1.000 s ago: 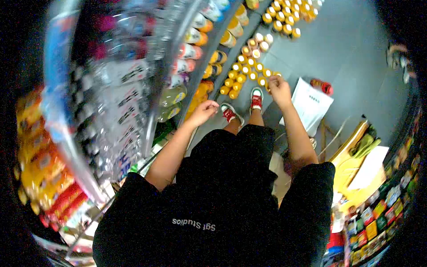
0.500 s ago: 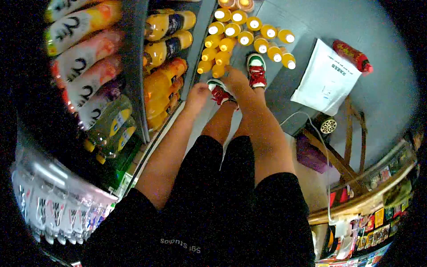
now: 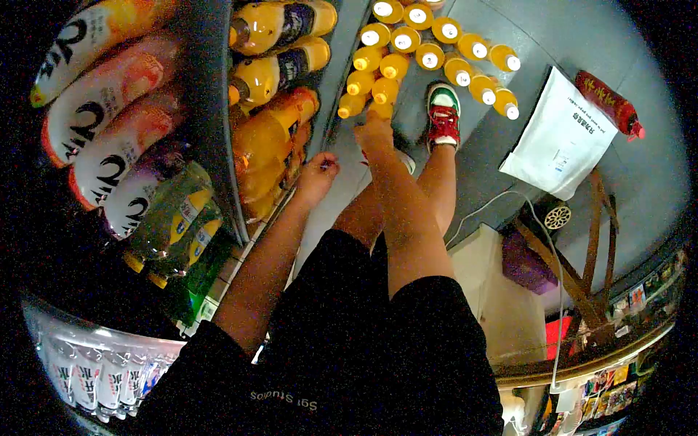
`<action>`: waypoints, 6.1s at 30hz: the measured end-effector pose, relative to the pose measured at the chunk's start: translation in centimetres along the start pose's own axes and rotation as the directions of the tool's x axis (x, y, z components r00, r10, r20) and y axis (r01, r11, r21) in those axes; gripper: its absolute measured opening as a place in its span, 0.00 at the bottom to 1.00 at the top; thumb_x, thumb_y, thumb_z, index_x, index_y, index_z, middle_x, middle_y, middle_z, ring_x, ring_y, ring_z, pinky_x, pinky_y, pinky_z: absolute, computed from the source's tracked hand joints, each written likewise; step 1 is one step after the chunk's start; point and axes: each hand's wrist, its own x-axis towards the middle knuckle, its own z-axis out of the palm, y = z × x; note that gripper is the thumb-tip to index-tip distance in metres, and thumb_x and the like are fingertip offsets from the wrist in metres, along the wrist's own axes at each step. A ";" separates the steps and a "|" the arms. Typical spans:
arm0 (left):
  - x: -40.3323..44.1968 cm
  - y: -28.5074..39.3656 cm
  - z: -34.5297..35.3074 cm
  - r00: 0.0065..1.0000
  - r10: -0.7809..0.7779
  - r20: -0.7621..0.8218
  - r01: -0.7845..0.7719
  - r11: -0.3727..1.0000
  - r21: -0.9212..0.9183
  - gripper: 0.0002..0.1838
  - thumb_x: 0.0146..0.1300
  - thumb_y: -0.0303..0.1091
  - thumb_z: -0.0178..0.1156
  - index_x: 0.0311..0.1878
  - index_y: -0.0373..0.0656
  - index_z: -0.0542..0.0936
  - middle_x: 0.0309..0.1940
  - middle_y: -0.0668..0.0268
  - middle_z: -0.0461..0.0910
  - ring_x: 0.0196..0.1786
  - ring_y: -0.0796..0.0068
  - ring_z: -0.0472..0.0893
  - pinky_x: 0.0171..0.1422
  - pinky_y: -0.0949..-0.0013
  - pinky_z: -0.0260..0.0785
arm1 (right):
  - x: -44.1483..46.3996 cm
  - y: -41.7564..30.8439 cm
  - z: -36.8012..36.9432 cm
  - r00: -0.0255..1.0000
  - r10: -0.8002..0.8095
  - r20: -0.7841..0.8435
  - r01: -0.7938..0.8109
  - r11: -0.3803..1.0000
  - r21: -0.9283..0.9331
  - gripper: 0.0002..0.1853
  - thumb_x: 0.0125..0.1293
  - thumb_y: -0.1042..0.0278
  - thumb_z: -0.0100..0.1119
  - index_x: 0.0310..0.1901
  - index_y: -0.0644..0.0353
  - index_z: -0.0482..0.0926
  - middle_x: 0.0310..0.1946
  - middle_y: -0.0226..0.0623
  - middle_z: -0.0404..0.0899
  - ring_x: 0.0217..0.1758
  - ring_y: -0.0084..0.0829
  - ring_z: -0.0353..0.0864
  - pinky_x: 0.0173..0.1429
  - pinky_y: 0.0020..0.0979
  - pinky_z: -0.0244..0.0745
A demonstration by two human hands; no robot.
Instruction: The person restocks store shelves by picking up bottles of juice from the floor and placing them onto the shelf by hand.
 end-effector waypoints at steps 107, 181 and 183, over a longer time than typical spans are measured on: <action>-51.8 22.7 -32.3 0.101 0.141 -0.985 -0.965 0.257 -0.062 0.36 0.55 0.25 0.56 0.66 0.42 0.52 0.56 0.56 0.64 0.57 0.64 0.71 0.56 0.67 0.65 | -63.7 -57.3 -31.4 -0.378 -0.871 0.313 0.911 -0.411 -0.043 0.34 0.44 0.65 0.74 0.53 0.67 0.71 0.48 0.43 0.79 0.51 0.33 0.78 0.58 0.31 0.69; -27.8 20.0 -16.2 0.793 0.597 -0.116 -0.608 0.772 -0.183 0.14 0.48 0.21 0.65 0.31 0.44 0.69 0.24 0.75 0.69 0.28 0.86 0.69 0.31 0.80 0.62 | -34.6 -8.7 -30.5 0.670 -0.732 -0.122 0.707 0.680 -0.193 0.30 0.44 0.71 0.61 0.56 0.53 0.71 0.54 0.48 0.69 0.59 0.48 0.67 0.63 0.42 0.62; -32.6 23.2 -19.0 0.680 0.701 -0.215 -0.730 0.619 -0.290 0.12 0.45 0.22 0.66 0.30 0.41 0.71 0.28 0.73 0.72 0.31 0.88 0.70 0.33 0.78 0.65 | -39.9 -11.6 -33.9 0.515 -0.842 -0.160 0.777 0.538 -0.328 0.33 0.44 0.69 0.62 0.58 0.52 0.70 0.55 0.47 0.69 0.61 0.48 0.66 0.64 0.44 0.62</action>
